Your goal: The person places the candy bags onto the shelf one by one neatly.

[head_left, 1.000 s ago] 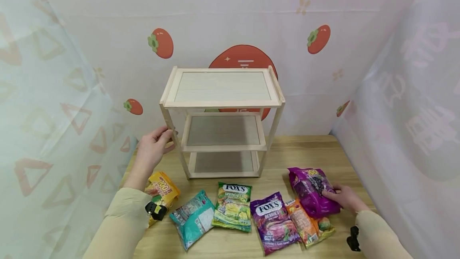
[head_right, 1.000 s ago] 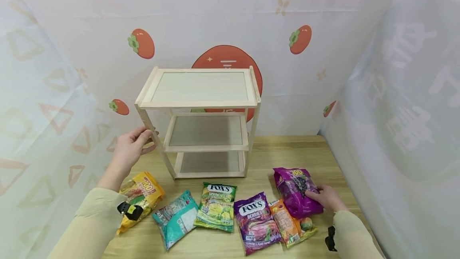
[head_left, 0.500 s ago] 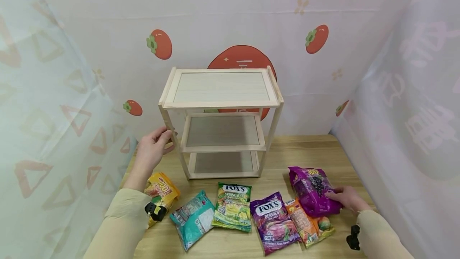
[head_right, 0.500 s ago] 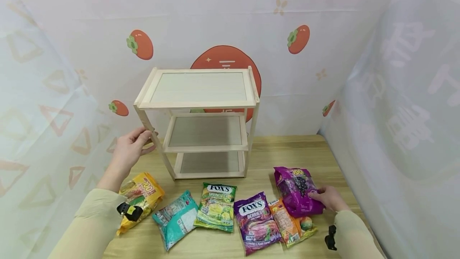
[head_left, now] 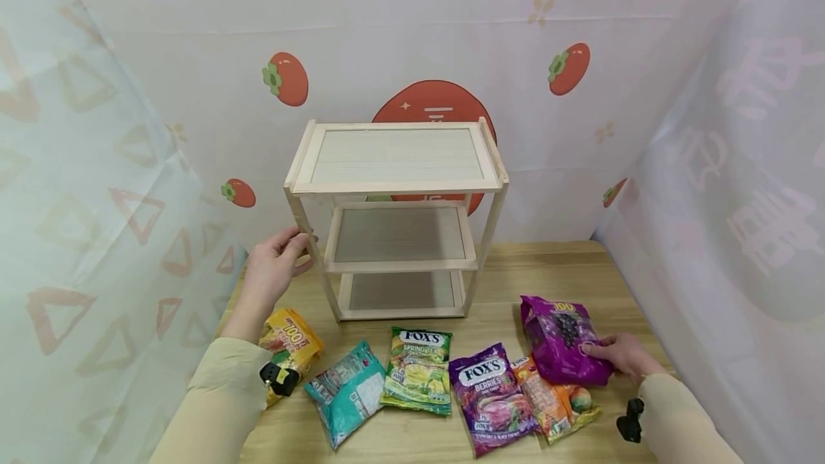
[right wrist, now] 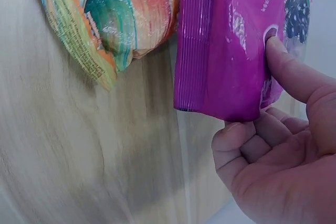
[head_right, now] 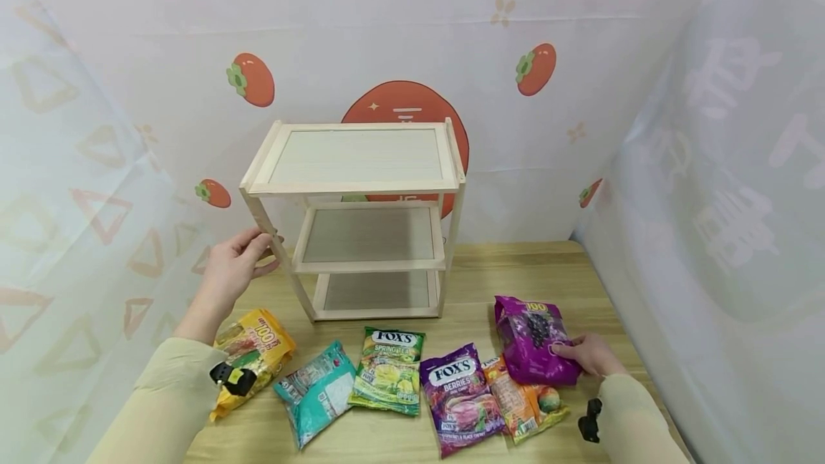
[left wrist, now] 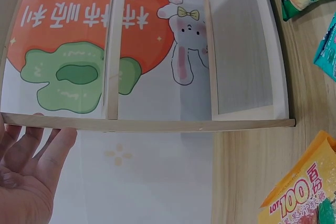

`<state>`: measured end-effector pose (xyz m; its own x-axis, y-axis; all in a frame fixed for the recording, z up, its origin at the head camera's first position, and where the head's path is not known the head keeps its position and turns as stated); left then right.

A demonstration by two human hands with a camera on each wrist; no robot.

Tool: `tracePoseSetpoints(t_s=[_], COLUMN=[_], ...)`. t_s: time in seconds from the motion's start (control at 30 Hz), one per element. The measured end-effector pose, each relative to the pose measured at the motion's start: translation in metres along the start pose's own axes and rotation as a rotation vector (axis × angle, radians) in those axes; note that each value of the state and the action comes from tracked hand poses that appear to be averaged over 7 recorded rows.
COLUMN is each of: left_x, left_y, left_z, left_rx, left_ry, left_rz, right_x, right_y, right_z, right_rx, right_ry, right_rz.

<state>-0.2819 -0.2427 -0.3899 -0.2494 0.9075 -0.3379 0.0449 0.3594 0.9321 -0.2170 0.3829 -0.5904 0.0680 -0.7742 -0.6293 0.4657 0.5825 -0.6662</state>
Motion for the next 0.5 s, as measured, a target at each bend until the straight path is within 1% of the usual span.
tracePoseSetpoints(t_s=[0.2,0.3,0.5], left_x=[-0.001,-0.001,-0.001], left_y=[0.000,0.000,0.002], left_z=[0.001,0.001,0.001], left_rx=[0.002,0.005,0.003], left_ry=[0.000,-0.002,-0.004], left_rz=[-0.004,-0.013,-0.015], right_x=[-0.001,-0.003,-0.003], right_y=[-0.007,-0.009,-0.013], right_z=[0.001,0.001,0.000], right_rx=[0.013,0.037,0.065], right_ry=[-0.004,0.001,-0.021], right_rz=[-0.067,-0.107,-0.200])
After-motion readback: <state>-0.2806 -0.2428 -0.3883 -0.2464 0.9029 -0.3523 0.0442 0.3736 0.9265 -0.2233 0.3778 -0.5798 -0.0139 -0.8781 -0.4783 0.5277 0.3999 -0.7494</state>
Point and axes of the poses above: each hand's wrist, its own z-axis away from the middle knuckle, its own x-axis out of the palm, y = z × x, the point moved 8 cm from there along -z, towards the middle knuckle, and after that the axes turned 11 degrees about y, right-handed, at the moved point
